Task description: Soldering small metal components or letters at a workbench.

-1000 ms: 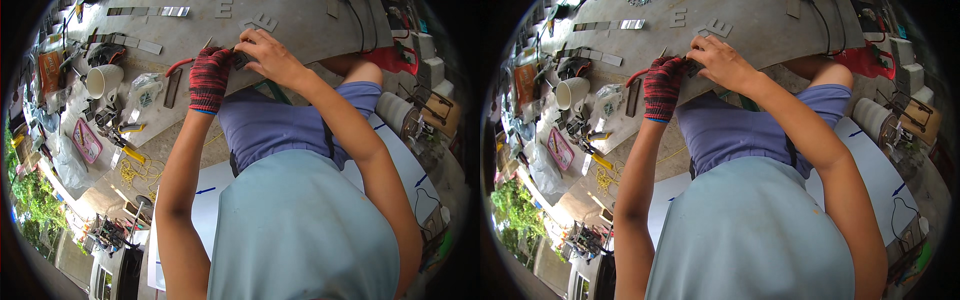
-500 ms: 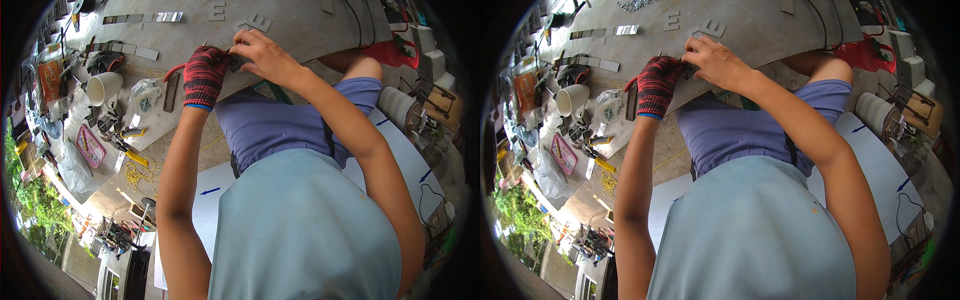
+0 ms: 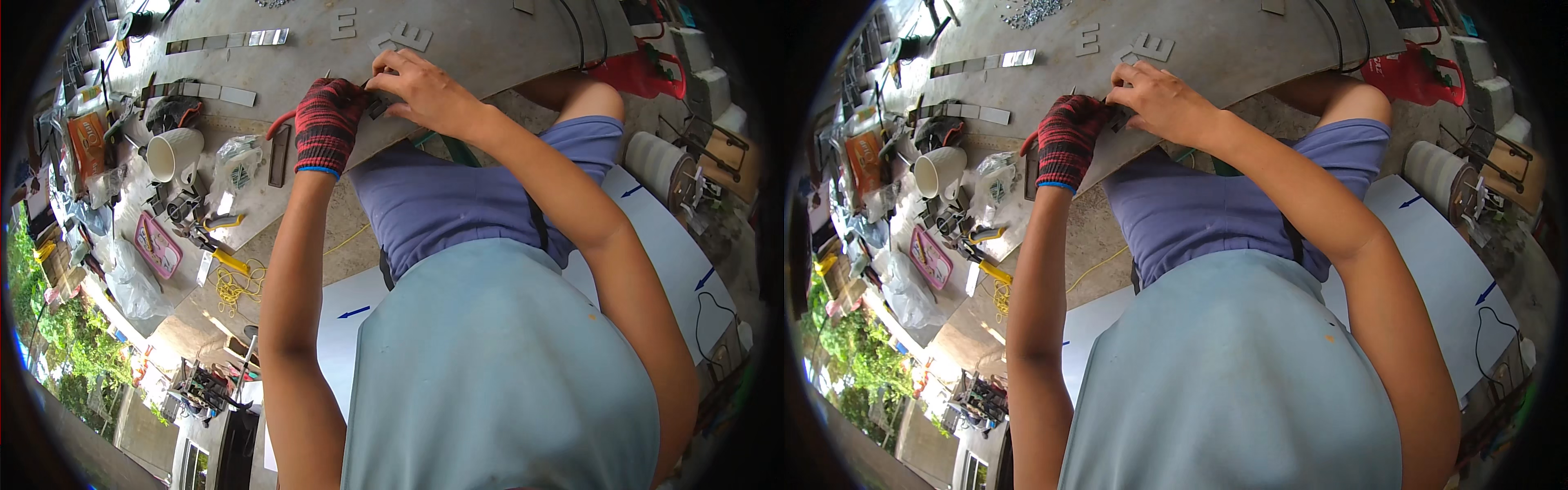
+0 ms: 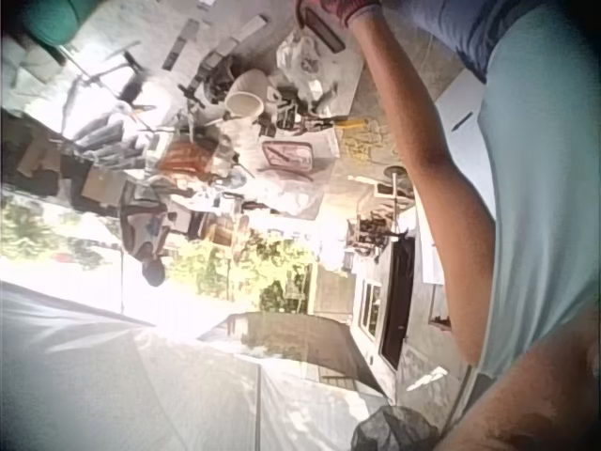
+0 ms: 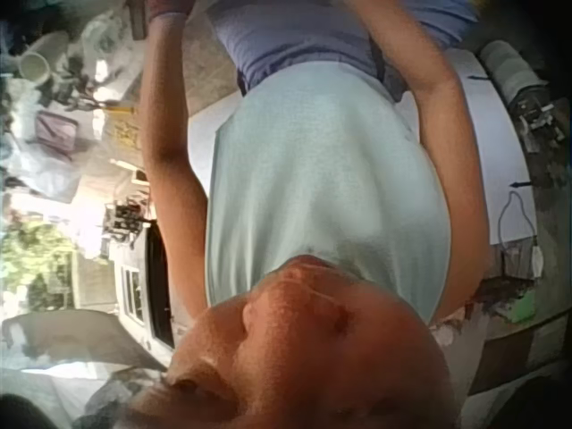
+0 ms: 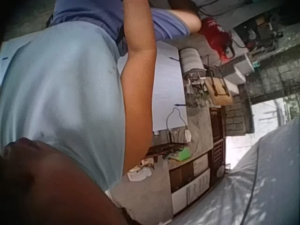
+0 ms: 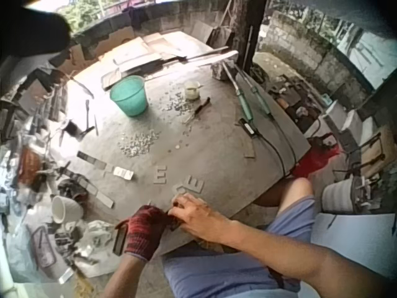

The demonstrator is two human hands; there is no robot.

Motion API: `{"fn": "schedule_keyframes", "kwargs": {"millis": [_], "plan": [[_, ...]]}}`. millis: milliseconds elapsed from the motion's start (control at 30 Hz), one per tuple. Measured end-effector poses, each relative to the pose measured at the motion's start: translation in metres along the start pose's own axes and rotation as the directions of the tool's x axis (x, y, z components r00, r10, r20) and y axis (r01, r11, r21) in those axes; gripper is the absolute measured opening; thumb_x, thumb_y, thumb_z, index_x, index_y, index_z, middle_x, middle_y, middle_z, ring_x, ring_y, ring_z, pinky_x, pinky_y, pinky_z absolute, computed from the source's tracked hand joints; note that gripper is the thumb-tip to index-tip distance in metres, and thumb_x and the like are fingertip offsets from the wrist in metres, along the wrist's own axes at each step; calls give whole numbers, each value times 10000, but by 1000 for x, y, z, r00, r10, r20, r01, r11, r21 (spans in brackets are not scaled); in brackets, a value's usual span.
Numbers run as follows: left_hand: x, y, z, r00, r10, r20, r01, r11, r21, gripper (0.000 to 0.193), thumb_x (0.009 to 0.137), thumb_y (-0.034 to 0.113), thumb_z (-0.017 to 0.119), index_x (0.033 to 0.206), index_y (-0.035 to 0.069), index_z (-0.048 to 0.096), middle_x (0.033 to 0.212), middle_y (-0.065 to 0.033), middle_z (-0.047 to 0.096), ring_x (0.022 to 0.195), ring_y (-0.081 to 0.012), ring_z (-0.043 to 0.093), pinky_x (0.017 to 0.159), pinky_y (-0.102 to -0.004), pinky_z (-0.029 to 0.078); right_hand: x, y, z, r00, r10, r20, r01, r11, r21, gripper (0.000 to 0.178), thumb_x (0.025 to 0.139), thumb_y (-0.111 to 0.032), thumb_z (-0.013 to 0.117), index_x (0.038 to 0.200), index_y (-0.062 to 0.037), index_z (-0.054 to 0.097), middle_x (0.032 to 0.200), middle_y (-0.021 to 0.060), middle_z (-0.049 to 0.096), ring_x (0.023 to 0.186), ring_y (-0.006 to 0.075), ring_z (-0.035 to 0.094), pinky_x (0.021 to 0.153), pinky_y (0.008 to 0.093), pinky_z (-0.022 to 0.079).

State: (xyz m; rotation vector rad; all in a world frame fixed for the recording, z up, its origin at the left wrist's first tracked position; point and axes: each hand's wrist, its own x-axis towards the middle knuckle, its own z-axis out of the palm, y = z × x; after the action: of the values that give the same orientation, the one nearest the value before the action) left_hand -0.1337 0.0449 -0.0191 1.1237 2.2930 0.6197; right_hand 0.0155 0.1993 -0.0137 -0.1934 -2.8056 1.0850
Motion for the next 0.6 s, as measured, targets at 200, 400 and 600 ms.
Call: {"fn": "schedule_keyframes", "kwargs": {"millis": [200,400,600], "plan": [[0,-6,4,1000,-2,-4,2,1000,9,237,871,295,781,971,82,799,1016,-184,724,974,-355,696,892,-433,552,-5,-1,-6,995,40,-89,-32,995,93,488,790,-130,854,1239,-93,667,1272,60,585,1219,292,586,1060,425,504],[-2,-7,6,1000,-13,-23,12,998,-67,190,833,204,812,947,60,766,990,-173,710,969,-353,684,883,-419,551,-28,2,-30,936,251,-245,-213,962,170,316,896,-98,754,1200,-88,668,1215,81,612,1160,305,617,997,423,519],[-4,-7,4,999,8,-34,-10,998,-61,167,815,159,828,922,54,755,977,-167,697,947,-349,679,872,-409,549,-42,3,-34,913,286,-292,-253,956,146,186,907,-9,681,1074,-83,711,1135,63,629,1096,287,627,961,421,523]]}}
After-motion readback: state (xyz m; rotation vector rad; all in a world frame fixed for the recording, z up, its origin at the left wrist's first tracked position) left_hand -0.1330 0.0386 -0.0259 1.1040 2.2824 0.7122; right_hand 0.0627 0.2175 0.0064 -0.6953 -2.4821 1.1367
